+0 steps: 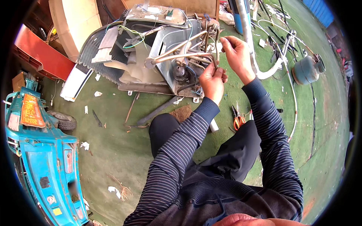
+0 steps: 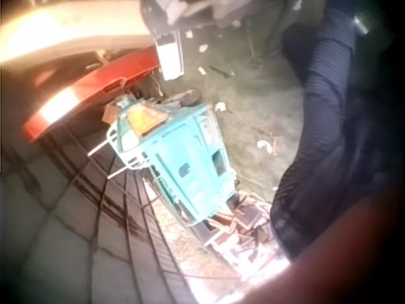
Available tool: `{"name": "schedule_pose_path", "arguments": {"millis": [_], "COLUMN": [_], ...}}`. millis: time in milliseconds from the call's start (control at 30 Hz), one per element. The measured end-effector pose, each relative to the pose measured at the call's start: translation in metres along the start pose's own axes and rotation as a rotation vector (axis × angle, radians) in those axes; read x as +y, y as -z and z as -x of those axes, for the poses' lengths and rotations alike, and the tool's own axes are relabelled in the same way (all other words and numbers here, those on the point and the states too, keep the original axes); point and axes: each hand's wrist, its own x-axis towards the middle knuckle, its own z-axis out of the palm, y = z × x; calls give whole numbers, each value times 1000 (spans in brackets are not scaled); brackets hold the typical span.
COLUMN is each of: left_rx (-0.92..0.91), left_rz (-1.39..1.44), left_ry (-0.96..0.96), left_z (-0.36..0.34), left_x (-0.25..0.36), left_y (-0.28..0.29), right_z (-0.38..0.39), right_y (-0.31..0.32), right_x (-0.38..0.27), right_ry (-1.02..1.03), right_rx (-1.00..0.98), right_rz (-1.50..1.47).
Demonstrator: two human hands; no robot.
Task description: The person uses an angle grinder to cut a metal pipe attached to a large appliance. They then use pliers to pull out a copper tube and a screwdriver to manipulate wires and components within the unit.
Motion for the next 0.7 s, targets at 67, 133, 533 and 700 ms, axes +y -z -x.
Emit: {"name": "schedule_pose_path", "arguments": {"millis": [67,133,533,700], "left_rx": [-14,-15,-160,-11], "left_rz": [19,57,24,13], "left_ry": [-34,-100,-160,-246], "left_z": [-2,-1,6,5], "left_x": [-7,-9,8,15], "left_y": [7,14,37,50], "right_z": [-1,-9,-68,-60], "right_y": [-13,-26,-62,-54], "right_x": [-40,-62,-65,-73], "right_ry": [-16,-59,-5,145], "right_rx": [-135,-277,-208,-137], "right_rz": [136,324,344,562]}}
